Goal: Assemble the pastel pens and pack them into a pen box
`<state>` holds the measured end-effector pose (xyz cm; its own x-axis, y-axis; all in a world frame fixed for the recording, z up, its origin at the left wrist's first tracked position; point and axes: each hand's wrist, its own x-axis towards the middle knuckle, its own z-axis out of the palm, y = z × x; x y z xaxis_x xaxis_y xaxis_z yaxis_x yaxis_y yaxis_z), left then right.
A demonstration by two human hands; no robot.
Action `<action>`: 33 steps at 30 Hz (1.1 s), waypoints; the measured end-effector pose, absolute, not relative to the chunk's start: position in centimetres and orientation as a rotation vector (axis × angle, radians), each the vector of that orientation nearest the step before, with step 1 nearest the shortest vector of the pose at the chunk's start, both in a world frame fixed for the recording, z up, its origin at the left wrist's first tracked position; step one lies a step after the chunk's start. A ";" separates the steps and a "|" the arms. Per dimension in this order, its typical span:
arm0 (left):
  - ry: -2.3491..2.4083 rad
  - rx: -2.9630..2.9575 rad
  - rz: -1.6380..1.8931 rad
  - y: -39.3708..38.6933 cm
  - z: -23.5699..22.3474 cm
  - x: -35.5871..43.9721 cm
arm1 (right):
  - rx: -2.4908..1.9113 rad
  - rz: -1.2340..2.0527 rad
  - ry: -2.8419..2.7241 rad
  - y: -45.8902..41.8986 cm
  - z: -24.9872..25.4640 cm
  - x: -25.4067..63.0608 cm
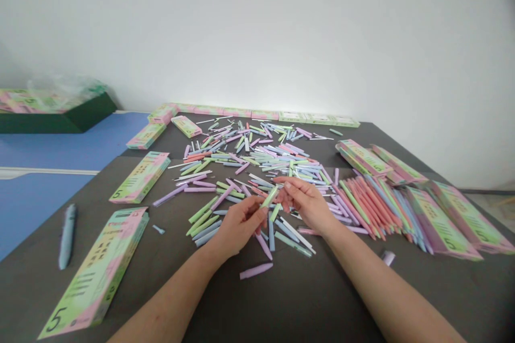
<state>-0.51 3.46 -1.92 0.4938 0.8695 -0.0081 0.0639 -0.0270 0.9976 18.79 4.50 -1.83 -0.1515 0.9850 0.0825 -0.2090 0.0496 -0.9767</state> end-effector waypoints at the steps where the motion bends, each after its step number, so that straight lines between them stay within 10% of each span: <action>1: 0.874 1.418 0.821 3.6 -1.8 -0.5 | -0.956 1.329 -1.178 4.7 -1.7 19.1; 33: 0.966 0.988 1.281 5.3 -2.9 -0.7 | -2.167 0.305 -2.510 0.6 0.6 19.0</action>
<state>-0.73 5.26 -2.90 0.0513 0.9985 -0.0215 -0.2953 0.0357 0.9547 19.00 0.61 0.65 -0.1427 0.9552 -0.2594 0.9895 0.1438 -0.0145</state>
